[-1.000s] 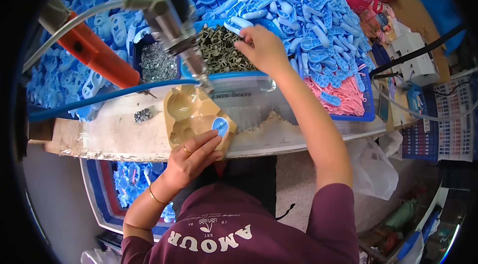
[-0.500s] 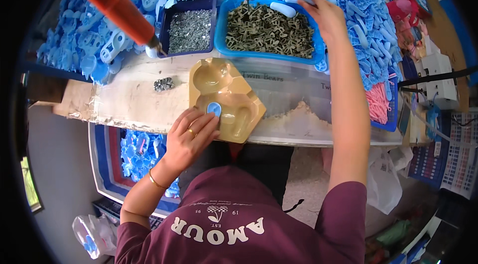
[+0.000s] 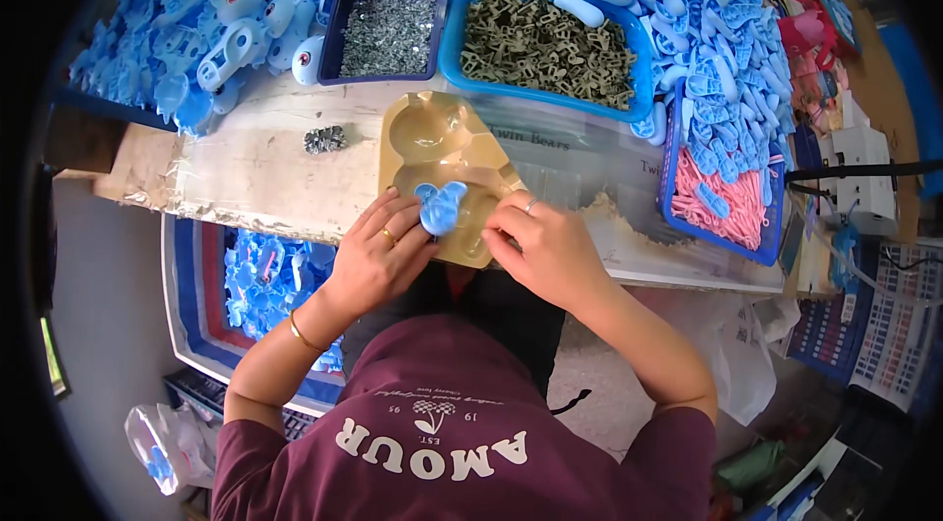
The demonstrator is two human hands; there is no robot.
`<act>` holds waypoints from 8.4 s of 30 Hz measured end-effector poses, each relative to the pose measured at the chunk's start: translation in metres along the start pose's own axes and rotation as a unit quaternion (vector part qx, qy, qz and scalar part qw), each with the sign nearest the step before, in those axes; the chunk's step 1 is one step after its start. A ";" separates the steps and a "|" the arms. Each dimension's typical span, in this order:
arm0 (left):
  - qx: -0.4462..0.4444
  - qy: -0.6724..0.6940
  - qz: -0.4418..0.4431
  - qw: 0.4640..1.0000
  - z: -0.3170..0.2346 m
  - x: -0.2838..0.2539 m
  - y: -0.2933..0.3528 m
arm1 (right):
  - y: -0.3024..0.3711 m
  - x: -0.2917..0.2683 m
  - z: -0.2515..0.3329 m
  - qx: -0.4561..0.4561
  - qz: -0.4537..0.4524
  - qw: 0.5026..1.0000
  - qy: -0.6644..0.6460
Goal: Assemble plastic toy components at a factory workbench using glue and mechanical fasteners.
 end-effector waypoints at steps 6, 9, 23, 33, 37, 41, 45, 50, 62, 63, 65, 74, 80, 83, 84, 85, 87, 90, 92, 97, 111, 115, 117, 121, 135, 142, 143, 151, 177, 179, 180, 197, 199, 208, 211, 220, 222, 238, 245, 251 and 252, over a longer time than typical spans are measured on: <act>-0.011 0.015 -0.008 1.000 -0.001 0.001 -0.006 | -0.019 0.000 0.032 -0.046 -0.053 0.997 -0.030; -0.012 0.009 -0.012 1.000 -0.002 0.001 -0.004 | -0.015 0.011 0.028 -0.116 -0.042 0.992 0.038; -0.002 0.000 -0.003 1.000 -0.002 0.000 -0.005 | -0.013 0.006 -0.002 0.067 -0.039 0.996 0.036; 0.039 0.038 -0.020 0.998 0.002 -0.014 0.000 | -0.004 0.001 0.016 0.007 -0.021 0.991 0.129; 0.000 -0.034 -0.084 0.996 0.067 -0.060 0.015 | -0.008 -0.016 0.016 0.038 -0.034 0.997 0.065; -0.151 -0.321 -0.229 0.907 0.177 -0.157 0.014 | -0.016 -0.025 0.020 0.021 -0.072 0.995 0.060; -0.188 -0.380 -0.148 0.894 0.245 -0.199 0.003 | -0.022 -0.012 0.024 0.006 -0.055 0.998 0.004; -0.194 -0.255 -0.180 0.930 0.211 -0.192 0.001 | -0.017 -0.011 0.017 0.046 -0.042 0.997 -0.056; -0.373 0.689 -0.054 0.618 0.021 0.018 0.026 | -0.035 0.004 0.057 -0.074 -0.015 0.997 -0.036; -0.353 0.672 -0.079 0.646 0.018 0.014 0.022 | -0.030 0.001 0.050 -0.069 -0.013 0.997 -0.035; -0.335 0.656 -0.100 0.669 0.015 0.001 0.018 | -0.022 -0.010 0.032 -0.042 -0.030 0.998 0.020; -0.125 0.183 -0.045 0.974 -0.006 -0.047 -0.008 | -0.024 -0.013 0.020 -0.058 -0.009 0.998 0.010; -0.090 0.077 -0.021 0.993 -0.001 -0.031 -0.028 | -0.010 -0.020 -0.006 0.020 -0.011 0.998 0.058; -0.074 0.053 -0.001 0.996 0.000 -0.012 -0.039 | -0.009 -0.018 -0.003 0.009 -0.024 0.998 0.059; -0.074 0.047 0.020 0.996 0.001 -0.005 -0.040 | -0.008 -0.019 -0.002 0.000 -0.027 0.997 0.078; -0.073 0.049 0.021 0.996 0.002 -0.002 -0.041 | -0.008 -0.019 0.000 -0.009 -0.030 0.995 0.096; -0.063 0.036 0.028 0.997 0.002 0.003 -0.043 | -0.007 -0.020 -0.001 -0.007 -0.025 0.992 0.124; -0.058 0.024 0.033 0.998 0.003 0.008 -0.046 | -0.007 -0.015 -0.002 -0.008 -0.016 0.986 0.167; -0.059 0.028 0.037 0.997 0.002 0.010 -0.047 | -0.007 -0.015 -0.001 -0.009 -0.013 0.983 0.184; -0.060 0.002 0.039 0.997 0.001 0.013 -0.046 | -0.025 -0.030 -0.016 -0.019 0.014 0.999 0.030; -0.075 0.015 0.047 0.996 0.002 0.016 -0.043 | -0.150 -0.048 -0.115 -0.033 -0.229 0.945 0.231; -0.075 0.013 0.055 0.996 0.003 0.011 -0.046 | -0.137 -0.064 -0.153 0.148 -0.153 0.968 -0.137; -0.064 0.012 0.058 0.996 0.001 0.007 -0.051 | -0.121 -0.066 -0.159 0.215 -0.108 0.947 -0.214; -0.064 0.065 -0.016 0.996 0.001 -0.007 -0.070 | -0.076 -0.051 -0.113 0.191 -0.045 0.906 -0.376; -0.302 0.478 -0.039 0.824 0.029 0.012 -0.047 | 0.061 -0.103 -0.131 0.252 -0.153 0.950 -0.104; -0.291 0.494 -0.056 0.818 0.030 0.005 -0.042 | 0.182 -0.199 -0.237 0.345 -0.166 0.849 0.363; -0.283 0.493 -0.064 0.820 0.029 0.003 -0.042 | 0.189 -0.200 -0.247 0.345 -0.166 0.850 0.362; -0.300 0.512 -0.040 0.804 0.031 0.013 -0.039 | 0.184 -0.212 -0.284 0.372 -0.166 0.884 0.228; -0.305 0.509 -0.041 0.804 0.030 0.012 -0.034 | 0.148 -0.228 -0.254 0.312 -0.175 0.934 0.001; -0.317 0.509 -0.030 0.800 0.028 0.015 -0.035 | 0.129 -0.225 -0.234 0.308 -0.175 0.935 0.005; -0.322 0.503 -0.036 0.801 0.028 0.013 -0.035 | 0.113 -0.223 -0.213 0.267 -0.203 0.942 -0.012; -0.387 0.510 -0.079 0.764 0.050 0.007 -0.033 | -0.030 -0.015 0.015 0.089 0.080 0.957 -0.264; -0.377 0.520 -0.086 0.761 0.048 0.006 -0.031 | -0.035 -0.008 0.011 0.116 0.104 0.953 -0.260; -0.373 0.535 -0.107 0.751 0.054 0.009 -0.025 | -0.033 -0.002 0.010 0.098 0.065 0.964 -0.237; -0.375 0.536 -0.118 0.747 0.053 0.009 -0.025 | -0.031 -0.001 0.009 0.108 0.063 0.959 -0.255; -0.349 0.592 -0.037 0.726 0.046 0.008 -0.025 | -0.025 -0.002 0.006 0.086 0.049 0.960 -0.263; -0.344 0.583 -0.028 0.736 0.044 0.004 -0.027 | -0.026 -0.006 0.013 0.058 0.058 0.964 -0.251; -0.215 0.156 -0.175 0.948 0.059 -0.056 -0.020 | -0.049 0.018 0.034 -0.109 -0.099 0.983 0.111; -0.100 0.095 -0.117 0.984 0.041 -0.050 -0.018 | -0.054 0.022 0.032 -0.120 -0.073 0.982 0.129; -0.026 0.046 -0.052 0.997 0.025 -0.036 -0.019 | -0.067 0.030 0.030 -0.123 0.007 0.985 0.118; -0.011 0.021 -0.016 1.000 0.021 -0.031 -0.020 | -0.068 0.030 0.028 -0.122 0.007 0.985 0.118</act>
Point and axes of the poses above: each hand's wrist, its own y-axis away from the middle knuckle, its own x-axis out of the palm, z = x × y, the point moved 9 cm from there along -y, towards the middle knuckle, and after that the axes turned 7 degrees about y, right-handed, at the moved point
